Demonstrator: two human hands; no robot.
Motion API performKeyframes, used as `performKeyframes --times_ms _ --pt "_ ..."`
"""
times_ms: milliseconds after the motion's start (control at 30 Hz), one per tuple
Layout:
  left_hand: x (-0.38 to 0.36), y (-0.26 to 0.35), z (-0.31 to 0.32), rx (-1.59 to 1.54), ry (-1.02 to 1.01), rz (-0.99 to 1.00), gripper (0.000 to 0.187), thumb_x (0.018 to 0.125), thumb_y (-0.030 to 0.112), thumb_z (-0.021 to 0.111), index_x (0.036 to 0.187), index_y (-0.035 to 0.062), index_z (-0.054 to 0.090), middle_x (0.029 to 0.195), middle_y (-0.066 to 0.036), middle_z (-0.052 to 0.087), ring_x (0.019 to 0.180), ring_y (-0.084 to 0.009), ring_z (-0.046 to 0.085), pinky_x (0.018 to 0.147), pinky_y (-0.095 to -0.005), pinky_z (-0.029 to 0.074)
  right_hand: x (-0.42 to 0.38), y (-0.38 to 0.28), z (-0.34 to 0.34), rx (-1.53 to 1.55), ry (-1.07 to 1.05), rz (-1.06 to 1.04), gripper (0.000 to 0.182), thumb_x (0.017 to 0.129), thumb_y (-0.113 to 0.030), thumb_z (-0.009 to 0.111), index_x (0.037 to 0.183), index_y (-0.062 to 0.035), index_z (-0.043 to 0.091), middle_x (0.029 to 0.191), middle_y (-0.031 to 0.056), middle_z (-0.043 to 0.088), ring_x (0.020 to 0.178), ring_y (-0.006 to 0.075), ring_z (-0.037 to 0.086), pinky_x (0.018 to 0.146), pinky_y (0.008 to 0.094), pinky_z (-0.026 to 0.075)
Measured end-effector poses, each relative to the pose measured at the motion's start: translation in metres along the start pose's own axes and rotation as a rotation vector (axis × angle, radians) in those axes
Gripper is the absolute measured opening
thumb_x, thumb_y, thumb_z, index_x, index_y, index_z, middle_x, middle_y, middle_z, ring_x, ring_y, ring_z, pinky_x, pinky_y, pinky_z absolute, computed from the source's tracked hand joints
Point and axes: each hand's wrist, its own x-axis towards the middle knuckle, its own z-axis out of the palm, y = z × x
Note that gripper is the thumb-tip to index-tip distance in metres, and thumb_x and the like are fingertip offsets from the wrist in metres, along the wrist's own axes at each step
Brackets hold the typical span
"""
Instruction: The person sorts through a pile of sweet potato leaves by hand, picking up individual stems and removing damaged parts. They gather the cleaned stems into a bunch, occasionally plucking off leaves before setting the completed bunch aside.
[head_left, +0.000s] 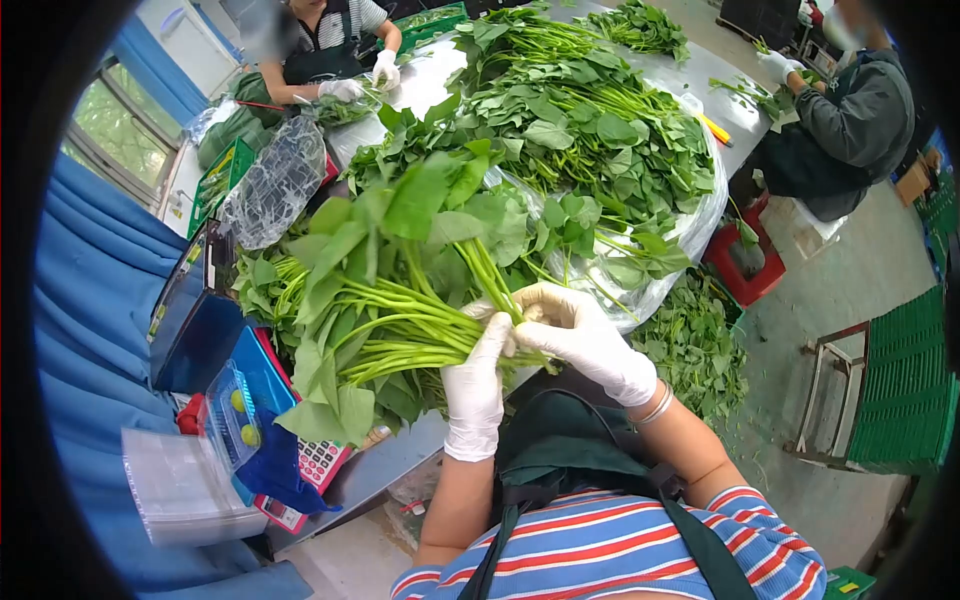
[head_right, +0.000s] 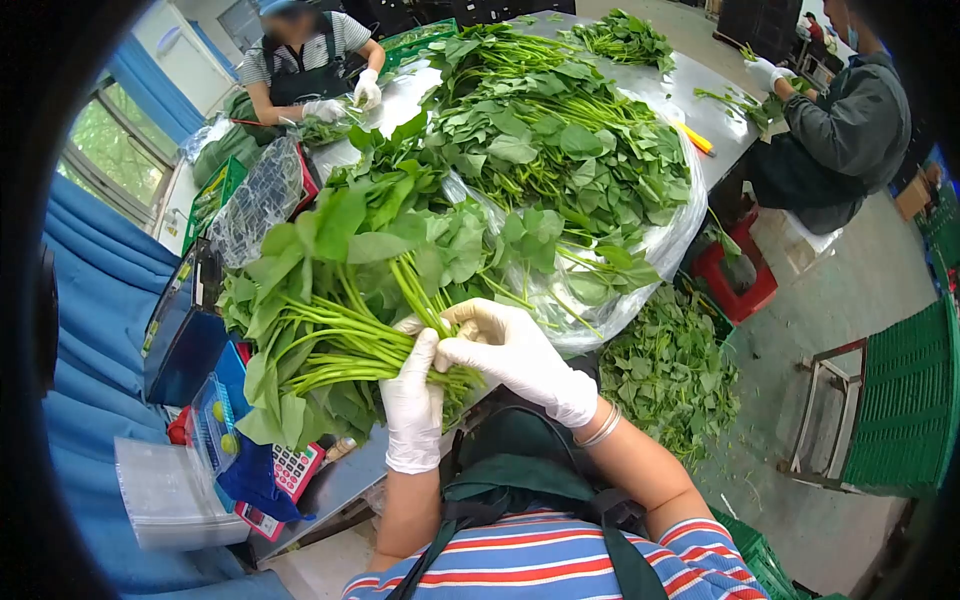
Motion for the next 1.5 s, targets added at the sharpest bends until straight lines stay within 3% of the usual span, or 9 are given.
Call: performKeyframes --times_ms 333,533,933,1200,1267,1300,1333,1400,1500 --pt "-0.004 -0.010 -0.004 -0.077 0.016 -0.072 0.014 0.082 0.000 0.058 0.096 0.0001 0.060 0.079 -0.003 0.059 0.061 -0.0070 0.048 0.057 -0.0200 0.039 -0.003 0.019 0.013 0.245 -0.001 0.014 0.031 0.086 -0.010 0.055 0.114 0.0003 0.047 0.090 0.0045 0.056 0.079 0.0092 0.055 0.075 0.0230 0.044" --pt "-0.004 -0.015 -0.002 -0.143 0.059 -0.091 0.014 0.081 0.000 0.058 0.095 -0.0007 0.060 0.078 -0.002 0.058 0.060 -0.0074 0.047 0.056 -0.0201 0.038 -0.003 0.028 0.029 0.404 0.339 -0.243 0.016 0.087 -0.010 0.052 0.101 -0.0055 0.044 0.097 0.0070 0.054 0.087 0.0136 0.052 0.082 0.0277 0.040" --pt "0.003 -0.008 0.011 -0.166 0.148 -0.063 0.011 0.080 -0.002 0.059 0.091 -0.0008 0.058 0.085 -0.008 0.063 0.060 -0.0071 0.045 0.055 -0.0199 0.037 0.003 0.019 0.018 0.993 0.142 -0.317 0.013 0.093 -0.020 0.041 0.100 -0.0104 0.047 0.060 -0.0044 0.027 0.060 0.0117 0.030 0.064 0.0274 0.031" --pt "0.001 -0.011 0.014 -0.121 0.134 -0.073 0.011 0.080 0.000 0.060 0.091 -0.0015 0.058 0.083 -0.007 0.062 0.060 -0.0071 0.046 0.055 -0.0200 0.038 -0.009 0.034 0.020 0.804 0.348 -0.347 0.023 0.091 -0.026 0.044 0.103 -0.0072 0.047 0.061 -0.0043 0.028 0.060 0.0122 0.030 0.066 0.0282 0.029" --pt "0.002 -0.015 0.009 -0.113 0.067 -0.089 0.013 0.081 0.000 0.060 0.093 -0.0021 0.058 0.083 -0.008 0.062 0.060 -0.0073 0.046 0.055 -0.0198 0.038 -0.012 0.032 0.016 0.919 0.314 -0.314 0.035 0.089 -0.026 0.048 0.118 -0.0052 0.046 0.098 0.0045 0.052 0.087 0.0186 0.050 0.077 0.0356 0.041" --pt "0.005 -0.015 0.006 -0.105 0.002 -0.096 0.014 0.082 0.001 0.059 0.095 -0.0027 0.057 0.084 -0.008 0.063 0.059 -0.0075 0.047 0.056 -0.0196 0.038 -0.010 0.031 0.025 0.860 0.552 -0.356 0.022 0.089 -0.027 0.046 0.099 -0.0075 0.045 0.062 -0.0039 0.030 0.060 0.0126 0.032 0.066 0.0284 0.031" --pt "0.005 -0.012 0.007 -0.103 -0.010 -0.097 0.014 0.082 0.001 0.059 0.095 -0.0027 0.057 0.084 -0.008 0.063 0.059 -0.0075 0.047 0.056 -0.0196 0.038 -0.010 0.028 0.019 0.860 0.558 -0.368 0.022 0.089 -0.027 0.046 0.099 -0.0075 0.045 0.062 -0.0039 0.030 0.060 0.0126 0.032 0.066 0.0284 0.031" --pt "0.001 -0.004 0.008 -0.085 0.029 -0.047 0.014 0.085 0.003 0.054 0.098 0.0000 0.056 0.086 -0.012 0.062 0.056 -0.0093 0.046 0.054 -0.0220 0.040 -0.018 0.022 -0.008 -0.023 0.700 -0.587 0.024 0.089 -0.026 0.047 0.103 -0.0061 0.045 0.064 -0.0029 0.033 0.061 0.0122 0.035 0.062 0.0268 0.032" --pt "0.004 0.006 -0.015 -0.166 0.109 0.129 0.017 0.091 0.015 0.050 0.099 0.0011 0.056 0.083 -0.009 0.060 0.056 -0.0094 0.045 0.054 -0.0228 0.039 -0.037 0.022 -0.064 -0.256 1.054 -0.797 0.028 0.091 -0.020 0.044 0.113 -0.0030 0.044 0.071 0.0010 0.043 0.068 0.0119 0.042 0.063 0.0254 0.035"
